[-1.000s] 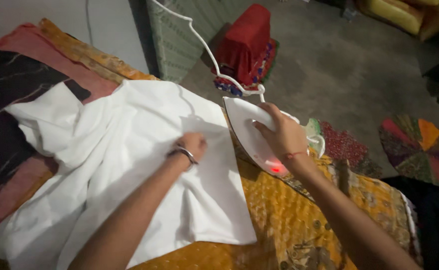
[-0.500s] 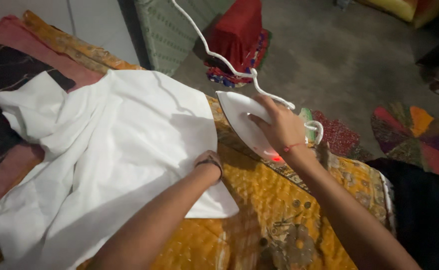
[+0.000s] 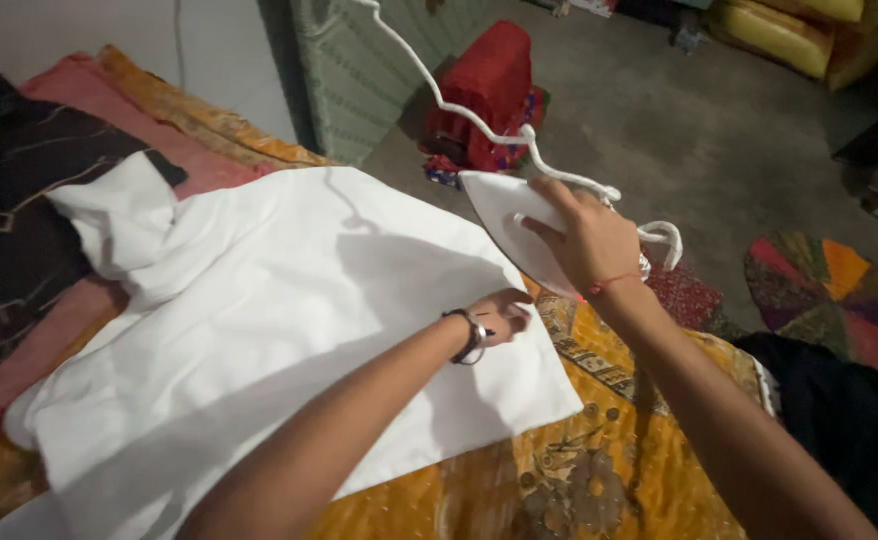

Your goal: The person irons a white shirt laid out on a patterned bedspread. They use a white electric iron to smooth the front, sleeves, and collar, frequently adjusting the fabric with their hands to ensure even coverage.

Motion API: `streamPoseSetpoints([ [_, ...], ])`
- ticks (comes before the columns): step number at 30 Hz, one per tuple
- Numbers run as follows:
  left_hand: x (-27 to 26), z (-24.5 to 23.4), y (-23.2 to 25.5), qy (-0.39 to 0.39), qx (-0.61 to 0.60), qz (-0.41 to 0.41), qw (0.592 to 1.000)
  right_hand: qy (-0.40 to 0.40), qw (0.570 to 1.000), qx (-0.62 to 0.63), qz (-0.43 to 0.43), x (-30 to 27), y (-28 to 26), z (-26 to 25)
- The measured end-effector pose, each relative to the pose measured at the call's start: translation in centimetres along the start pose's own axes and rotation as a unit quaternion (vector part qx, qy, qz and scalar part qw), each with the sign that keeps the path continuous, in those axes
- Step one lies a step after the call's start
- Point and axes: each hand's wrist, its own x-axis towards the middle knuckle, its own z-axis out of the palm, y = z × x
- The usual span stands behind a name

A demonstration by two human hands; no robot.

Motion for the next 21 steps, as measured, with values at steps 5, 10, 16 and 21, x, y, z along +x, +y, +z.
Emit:
streamPoseSetpoints([
  [5, -6.9, -6.7, -10.6, 0.009, 0.019, -0.151, 0.988, -0.06, 0.993, 0.075, -0.068, -1.7, -2.8, 1.6],
  [10, -23.2, -19.0, -13.4, 0.22, 0.333, -0.25, 0.882, -0.18, 0.972, 0.107, -0.107, -3.6, -7.1, 4.7],
  [16, -37.4, -26.7, -10.3, 0.324, 0.409, -0.419, 0.743, -0.317, 0.938, 0.046, -0.135, -4.9, -12.8, 9.4],
  [21, -41.9, -29.9, -16.8, 0.419, 0.272, -0.473, 0.726, -0.334, 0.931, 0.034, -0.142, -3.9, -17.5, 11.4],
])
